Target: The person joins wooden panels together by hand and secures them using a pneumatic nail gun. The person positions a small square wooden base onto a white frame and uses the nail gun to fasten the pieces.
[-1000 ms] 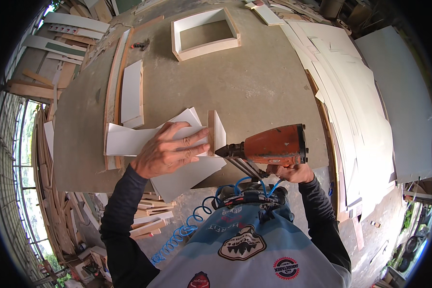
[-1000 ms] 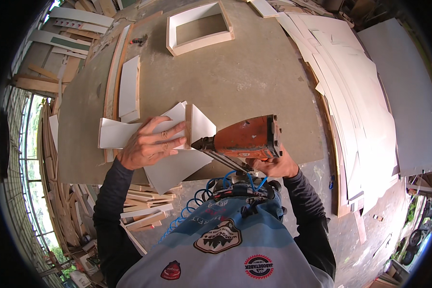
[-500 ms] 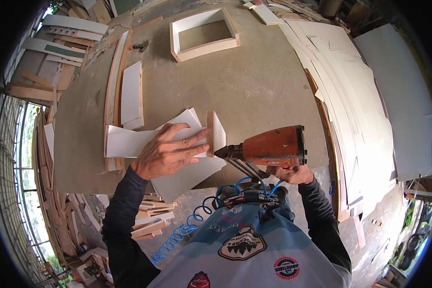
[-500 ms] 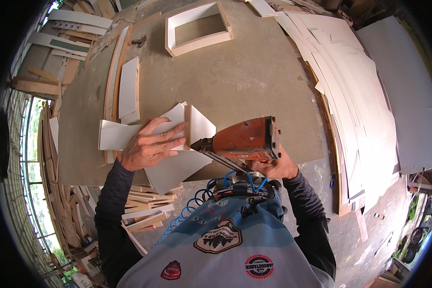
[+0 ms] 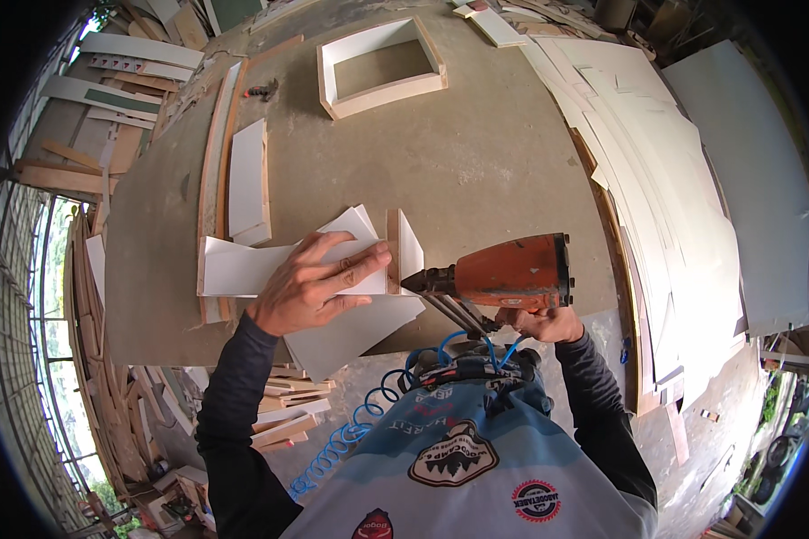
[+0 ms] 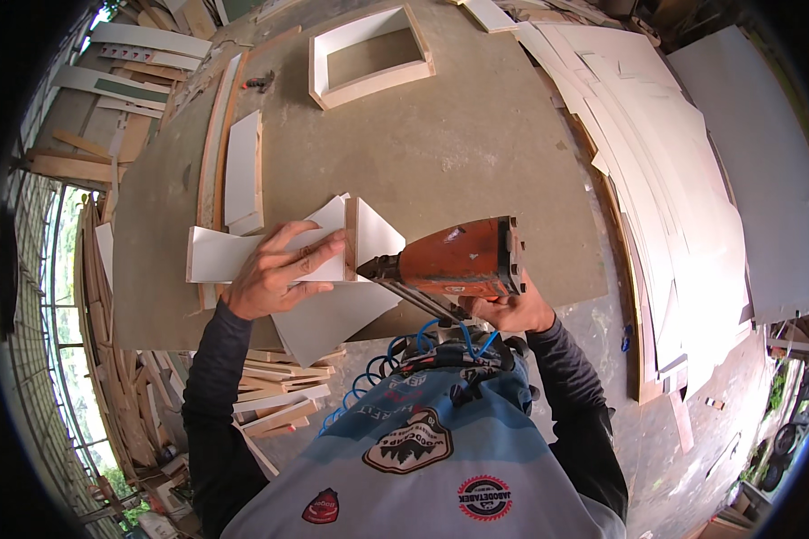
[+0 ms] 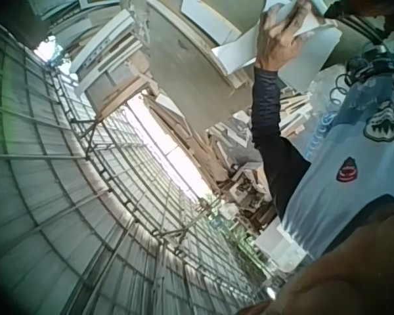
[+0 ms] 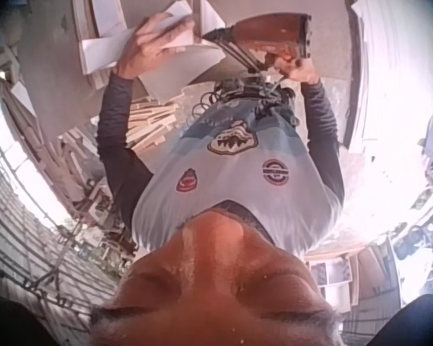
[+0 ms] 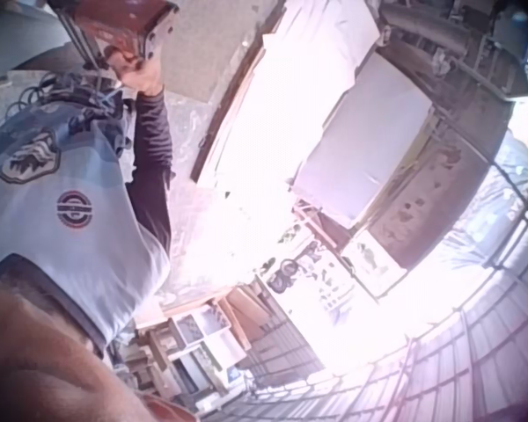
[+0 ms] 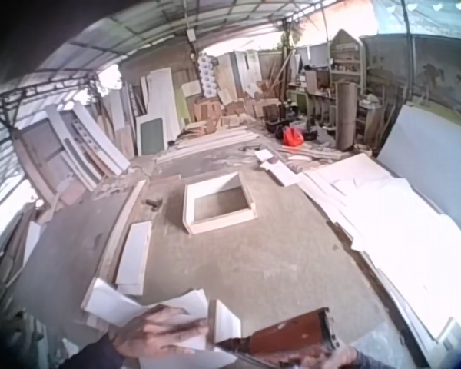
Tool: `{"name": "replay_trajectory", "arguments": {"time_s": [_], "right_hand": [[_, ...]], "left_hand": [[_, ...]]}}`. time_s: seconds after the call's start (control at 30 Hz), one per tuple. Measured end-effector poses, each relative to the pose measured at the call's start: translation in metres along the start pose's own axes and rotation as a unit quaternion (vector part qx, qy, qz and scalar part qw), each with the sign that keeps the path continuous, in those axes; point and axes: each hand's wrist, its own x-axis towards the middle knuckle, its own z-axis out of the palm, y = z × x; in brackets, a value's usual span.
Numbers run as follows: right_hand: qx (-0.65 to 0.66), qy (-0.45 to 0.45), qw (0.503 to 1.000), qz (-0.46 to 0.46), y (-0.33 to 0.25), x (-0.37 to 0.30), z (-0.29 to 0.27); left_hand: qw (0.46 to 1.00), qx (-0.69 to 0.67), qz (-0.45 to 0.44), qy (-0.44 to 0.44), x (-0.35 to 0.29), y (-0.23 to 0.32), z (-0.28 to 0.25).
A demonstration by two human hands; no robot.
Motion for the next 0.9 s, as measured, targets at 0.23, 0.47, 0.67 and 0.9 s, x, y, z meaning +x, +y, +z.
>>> {"name": "replay_trajectory", "arguments": {"time_s": [0.23,0.47,0.67,0.9], "right_hand": [[0.009,-0.003,1.000,0.002,0.003,0.001,-0.004],[-0.053,0.000,0.998,0.020,0.022,-0.002,-0.012],[-0.065,-0.026,0.997,0.042,0.032,-0.002,-0.022],[-0.096,-0.006,0.994,0.051,0.031,0.000,-0.020]], "left_hand": [[1.000,-0.003,-0.016,0.008,0.000,0.004,-0.001],[1.000,-0.008,-0.011,0.016,0.001,0.003,-0.001],[1.000,-0.010,-0.013,0.020,0.001,0.002,0.000],[1.000,-0.019,-0.012,0.018,0.001,0.001,-0.001]]}}
